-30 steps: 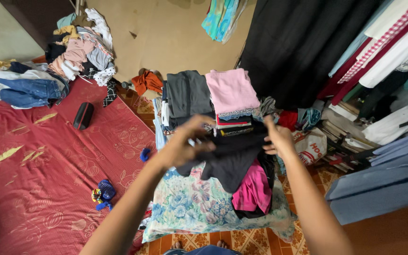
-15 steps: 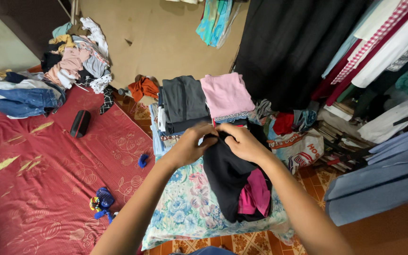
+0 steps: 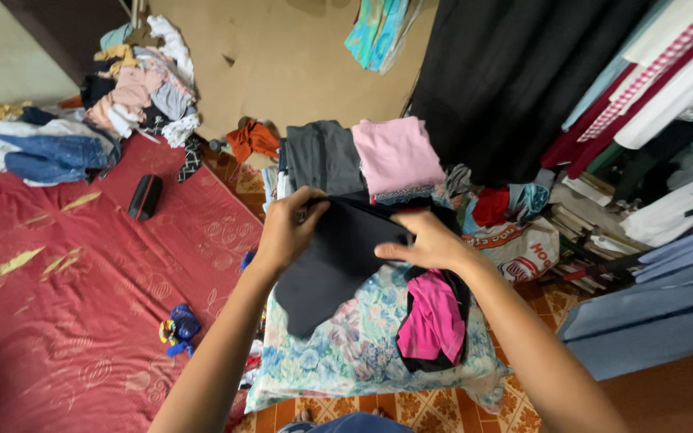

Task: The person folds various clean clothes including a denim jacket, patterned top, pink shirt, black shirt, and pink shorts. They pick up each item, fold it neatly, and place it on a growing stack on a small table.

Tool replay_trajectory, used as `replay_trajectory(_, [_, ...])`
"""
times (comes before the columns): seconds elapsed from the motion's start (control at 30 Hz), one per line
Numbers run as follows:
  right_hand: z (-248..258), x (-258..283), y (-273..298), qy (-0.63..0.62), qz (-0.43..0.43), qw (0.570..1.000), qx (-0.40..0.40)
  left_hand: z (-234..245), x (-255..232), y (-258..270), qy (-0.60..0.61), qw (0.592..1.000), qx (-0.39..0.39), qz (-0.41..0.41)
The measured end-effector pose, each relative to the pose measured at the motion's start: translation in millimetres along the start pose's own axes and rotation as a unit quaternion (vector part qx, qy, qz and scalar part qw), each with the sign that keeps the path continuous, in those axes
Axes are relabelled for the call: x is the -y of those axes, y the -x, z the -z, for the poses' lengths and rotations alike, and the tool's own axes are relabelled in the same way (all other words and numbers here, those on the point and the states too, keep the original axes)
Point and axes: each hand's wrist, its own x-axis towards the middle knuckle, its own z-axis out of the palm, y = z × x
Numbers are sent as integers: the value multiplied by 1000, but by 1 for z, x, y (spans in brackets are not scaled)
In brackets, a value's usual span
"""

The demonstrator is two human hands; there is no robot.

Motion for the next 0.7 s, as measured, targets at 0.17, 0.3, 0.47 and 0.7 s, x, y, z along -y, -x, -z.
replay_trajectory(0.17, [-3,22,-11,-251,-24,966,-62,-8,18,7,368,929,-44,12])
replay_trajectory(0.3, [-6,27,-15,-359,-46,931,-32,-3,37,24,174,982,71,-17])
replay_trajectory(0.47, [-18,-8,-24,-225,-221,949,-22,-19,66,29,233,951,146,143])
replay_trajectory(0.7, [-40,-60,-49,-347,-115,931,12,-41,68,19,124,989,7,77])
